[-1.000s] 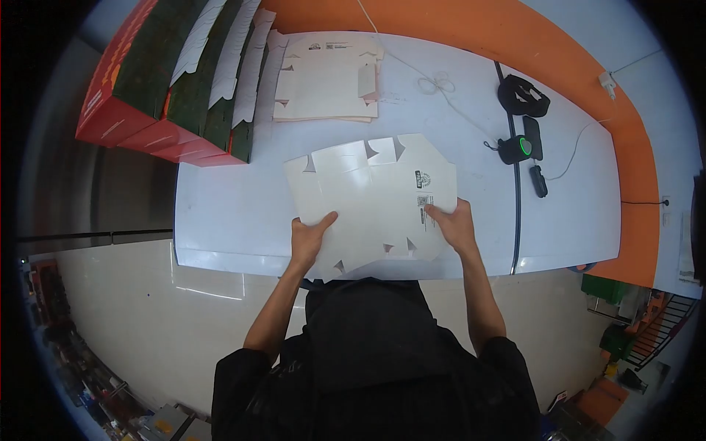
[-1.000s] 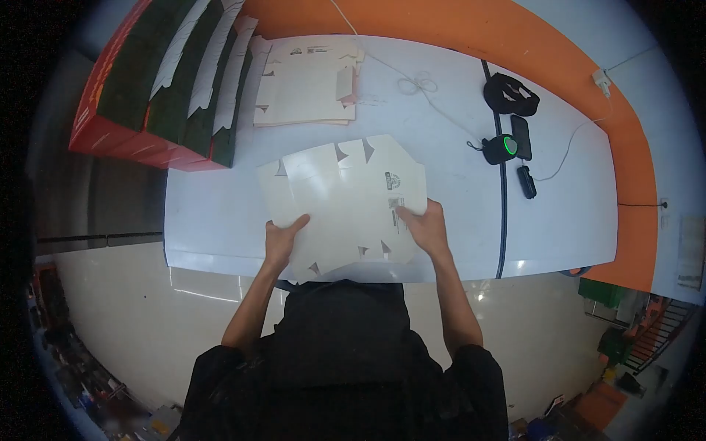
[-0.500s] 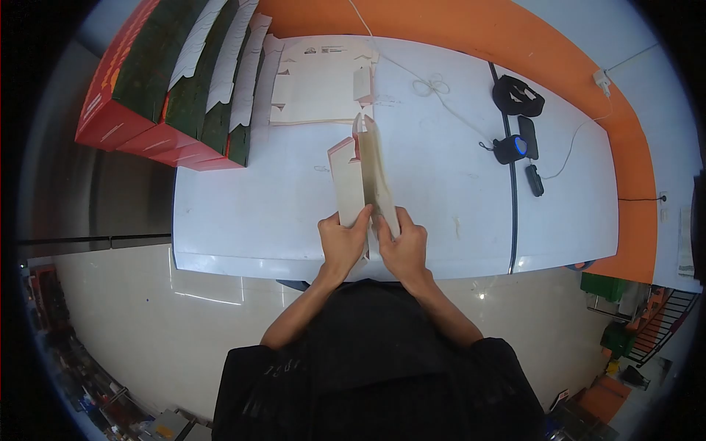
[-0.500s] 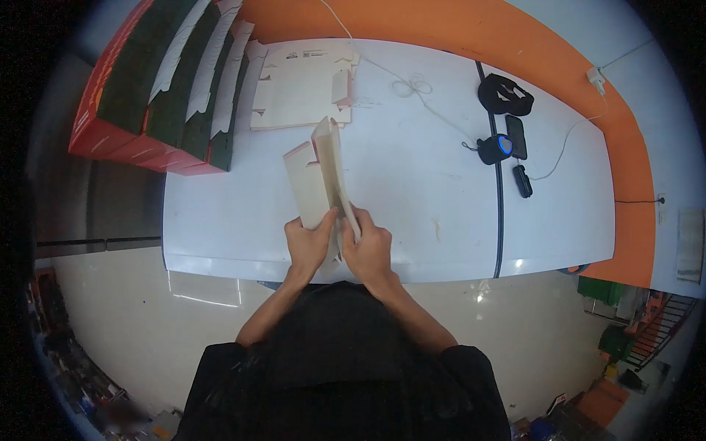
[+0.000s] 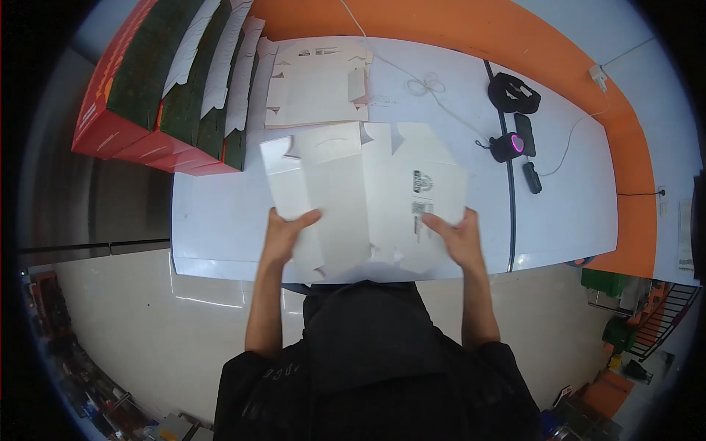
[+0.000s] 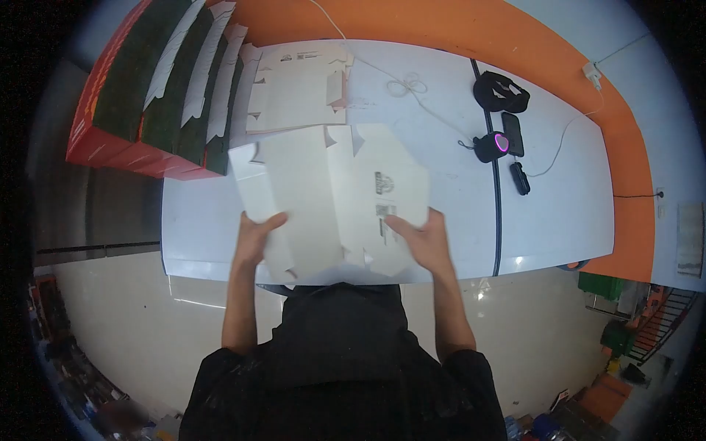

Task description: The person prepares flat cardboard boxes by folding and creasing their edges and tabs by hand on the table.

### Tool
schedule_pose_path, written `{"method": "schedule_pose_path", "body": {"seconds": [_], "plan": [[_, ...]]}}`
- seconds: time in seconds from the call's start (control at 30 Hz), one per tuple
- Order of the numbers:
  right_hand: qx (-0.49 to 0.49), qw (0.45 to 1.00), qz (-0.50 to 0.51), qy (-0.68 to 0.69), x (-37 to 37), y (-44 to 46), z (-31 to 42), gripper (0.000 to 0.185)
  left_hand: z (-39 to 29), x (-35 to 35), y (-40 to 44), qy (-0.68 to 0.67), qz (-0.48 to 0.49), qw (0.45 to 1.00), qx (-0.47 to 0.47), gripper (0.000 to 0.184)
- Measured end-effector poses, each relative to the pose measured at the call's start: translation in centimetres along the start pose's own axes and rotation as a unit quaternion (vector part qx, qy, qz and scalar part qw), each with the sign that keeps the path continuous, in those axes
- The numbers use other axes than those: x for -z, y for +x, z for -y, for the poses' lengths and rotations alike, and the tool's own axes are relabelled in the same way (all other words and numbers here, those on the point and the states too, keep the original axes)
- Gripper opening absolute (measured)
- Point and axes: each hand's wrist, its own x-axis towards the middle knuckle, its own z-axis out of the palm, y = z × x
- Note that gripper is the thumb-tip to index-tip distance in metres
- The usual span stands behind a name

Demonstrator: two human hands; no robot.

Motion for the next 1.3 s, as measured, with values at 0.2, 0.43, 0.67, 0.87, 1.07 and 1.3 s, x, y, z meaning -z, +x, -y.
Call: {"method": "schedule_pose_path", "body": {"seconds": [0.2,0.43,0.67,0.87,1.07,1.3], "plan": [[0.098,0.967,0.151,0.181,2.6,-0.6,4.4,0.050,3.3,5.1,1.7,-0.301,0.277,0.909,-0.079,0.082],[0.047,0.912,0.211,0.348,1.8,3.1,2.3,0.059,3.8,-1.9,5.5,-0.440,0.358,0.823,-0.010,0.086],[0.038,0.937,0.183,0.294,0.6,2.0,1.1,0.054,4.2,-4.2,4.7,-0.377,0.300,0.876,0.025,0.081],[0.153,0.987,-0.013,-0.050,5.6,-3.4,8.0,0.033,-6.6,2.2,0.9,0.117,0.243,0.939,-0.212,0.059],[0.433,0.882,0.065,-0.175,3.2,-4.4,8.5,0.034,-9.8,4.1,0.4,0.134,0.333,0.754,-0.549,0.044],[0.236,0.841,0.486,-0.001,3.4,-4.9,9.8,0.075,-8.0,4.9,0.3,0.007,0.336,0.799,-0.499,0.042]]}}
